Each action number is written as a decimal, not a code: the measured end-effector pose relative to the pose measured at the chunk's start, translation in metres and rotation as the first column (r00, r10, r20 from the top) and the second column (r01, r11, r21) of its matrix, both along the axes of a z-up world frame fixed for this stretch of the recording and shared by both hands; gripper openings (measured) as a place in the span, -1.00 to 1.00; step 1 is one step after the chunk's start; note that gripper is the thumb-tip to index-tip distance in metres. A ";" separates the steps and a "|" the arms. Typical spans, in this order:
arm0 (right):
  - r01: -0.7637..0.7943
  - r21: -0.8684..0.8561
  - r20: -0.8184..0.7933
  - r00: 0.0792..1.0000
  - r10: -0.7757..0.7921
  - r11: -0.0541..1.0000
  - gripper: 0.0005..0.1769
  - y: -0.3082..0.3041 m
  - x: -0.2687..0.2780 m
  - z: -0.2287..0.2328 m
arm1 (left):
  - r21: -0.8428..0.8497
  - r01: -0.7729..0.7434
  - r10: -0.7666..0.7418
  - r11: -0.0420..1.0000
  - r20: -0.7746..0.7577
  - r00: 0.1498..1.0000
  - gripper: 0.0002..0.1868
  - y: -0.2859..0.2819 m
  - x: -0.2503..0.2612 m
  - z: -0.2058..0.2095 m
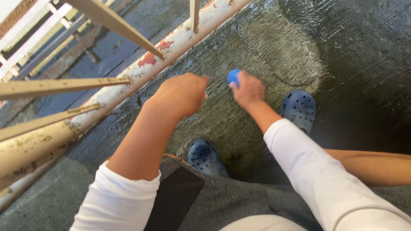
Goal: Scrubbing a wet concrete floor with a blue brush near a railing.
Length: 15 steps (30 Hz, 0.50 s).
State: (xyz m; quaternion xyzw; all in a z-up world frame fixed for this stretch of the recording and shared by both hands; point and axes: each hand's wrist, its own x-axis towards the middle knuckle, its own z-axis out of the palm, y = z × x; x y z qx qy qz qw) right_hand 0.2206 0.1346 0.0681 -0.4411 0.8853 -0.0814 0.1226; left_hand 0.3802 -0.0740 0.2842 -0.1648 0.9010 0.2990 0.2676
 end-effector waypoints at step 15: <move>-0.495 -0.099 0.293 0.814 0.501 0.863 -0.72 -0.022 0.134 -0.012 | -0.055 0.002 -0.002 0.998 -0.010 1.000 -0.76 -0.015 -0.004 -0.006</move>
